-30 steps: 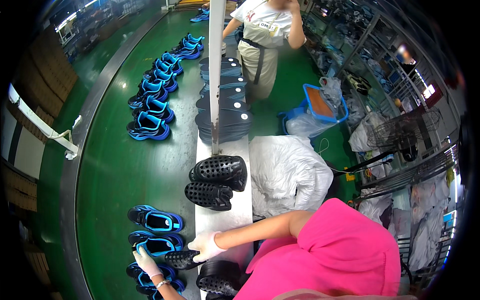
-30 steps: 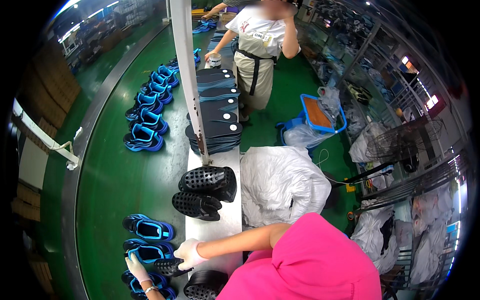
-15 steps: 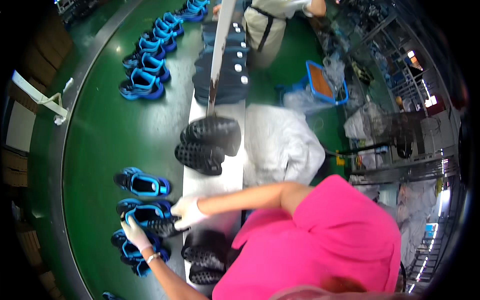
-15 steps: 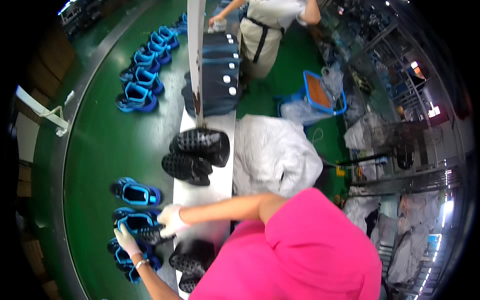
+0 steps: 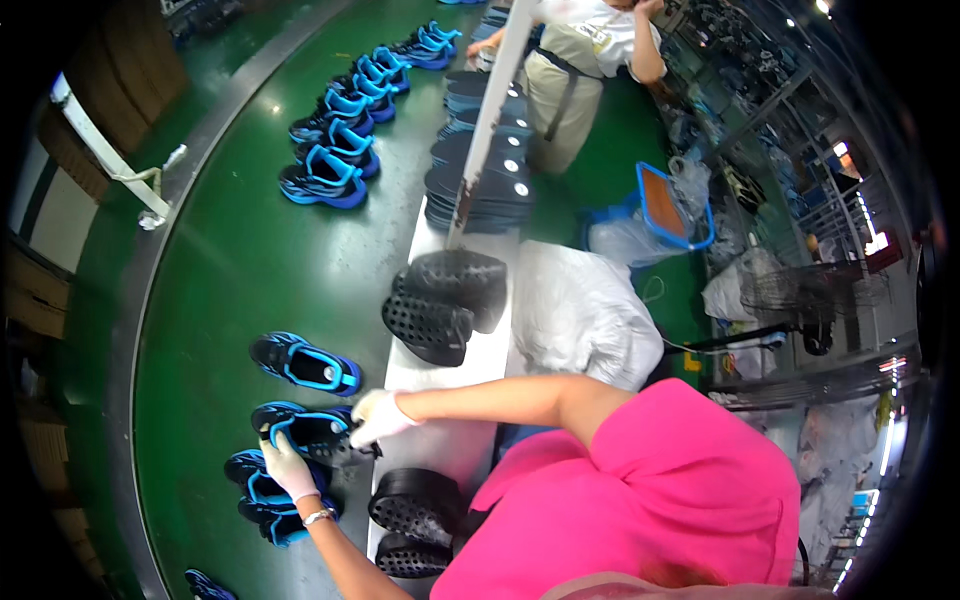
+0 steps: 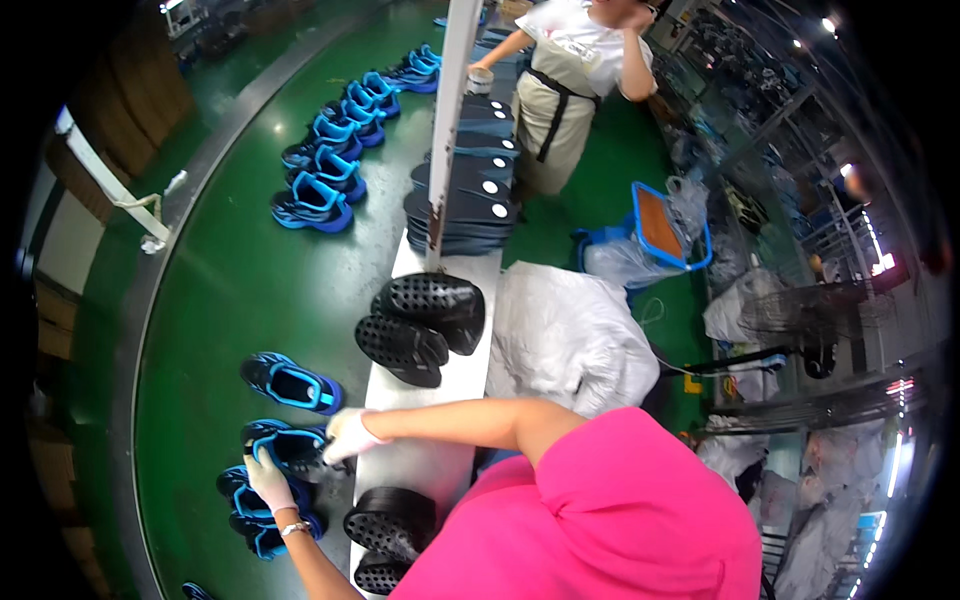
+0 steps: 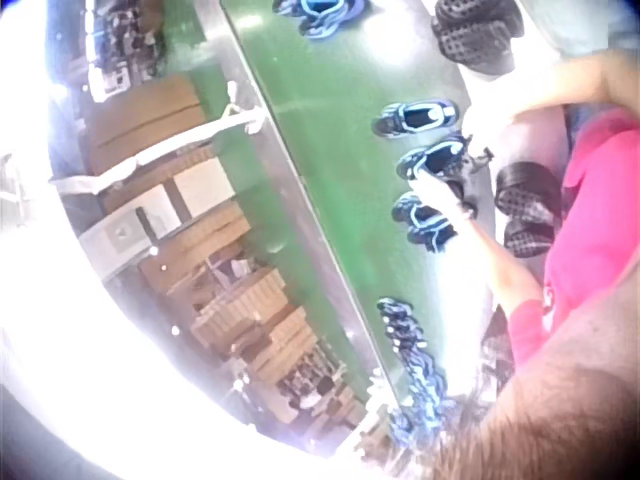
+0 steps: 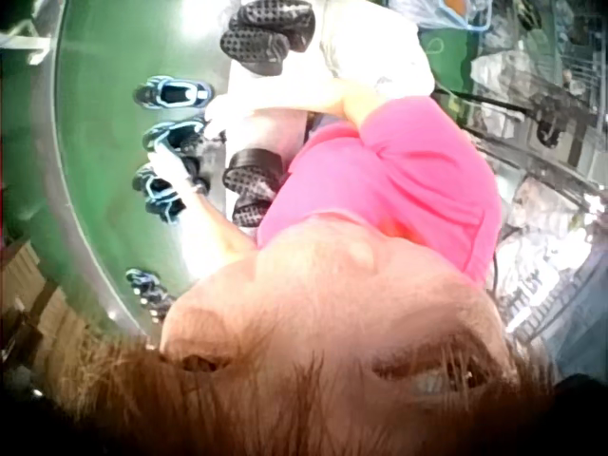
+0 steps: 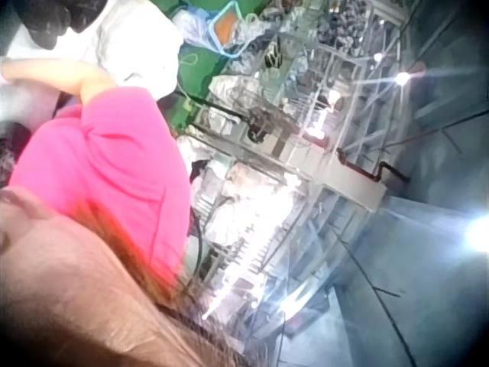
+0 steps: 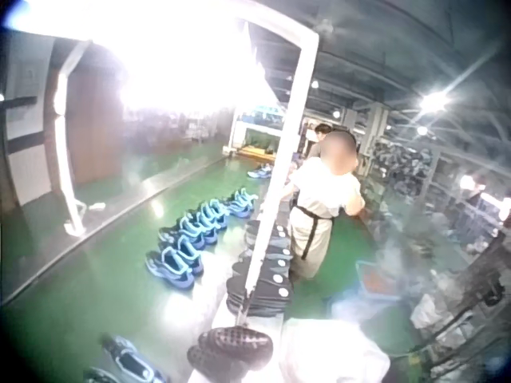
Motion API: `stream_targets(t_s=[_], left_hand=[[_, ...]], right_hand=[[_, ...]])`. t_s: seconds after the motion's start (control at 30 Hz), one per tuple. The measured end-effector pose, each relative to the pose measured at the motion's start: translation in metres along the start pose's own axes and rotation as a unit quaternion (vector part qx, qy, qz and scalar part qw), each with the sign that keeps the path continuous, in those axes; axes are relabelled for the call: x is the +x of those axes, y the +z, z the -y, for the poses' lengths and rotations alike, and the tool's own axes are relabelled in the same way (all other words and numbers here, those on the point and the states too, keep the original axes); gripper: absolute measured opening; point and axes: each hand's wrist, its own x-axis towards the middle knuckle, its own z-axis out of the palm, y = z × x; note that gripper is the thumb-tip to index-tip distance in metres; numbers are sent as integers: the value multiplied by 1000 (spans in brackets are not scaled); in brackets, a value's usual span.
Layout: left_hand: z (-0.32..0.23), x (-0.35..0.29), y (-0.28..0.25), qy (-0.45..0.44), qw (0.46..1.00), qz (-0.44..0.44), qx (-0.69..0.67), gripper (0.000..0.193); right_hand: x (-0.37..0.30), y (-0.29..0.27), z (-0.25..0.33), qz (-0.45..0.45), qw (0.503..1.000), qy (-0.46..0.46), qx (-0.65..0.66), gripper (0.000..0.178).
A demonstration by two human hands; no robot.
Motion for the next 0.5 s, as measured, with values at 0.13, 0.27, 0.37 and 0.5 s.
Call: stream_targets(t_s=[0.13, 0.27, 0.37, 0.5], left_hand=[[-6, -12, 0, 36, 999, -37, 5, 31], [1, -15, -6, 10, 998, -36, -47, 32], [41, -10, -1, 96, 994, -45, 40, 37], [-7, -12, -1, 6, 1000, -29, -10, 45]], right_hand=[[9, -3, 6, 15, 999, 41, -3, 58], [22, -10, 30, 75, 993, 88, -30, 58], [20, -19, 54, 74, 992, 85, -55, 51], [37, -15, 29, 48, 988, 131, -58, 53]])
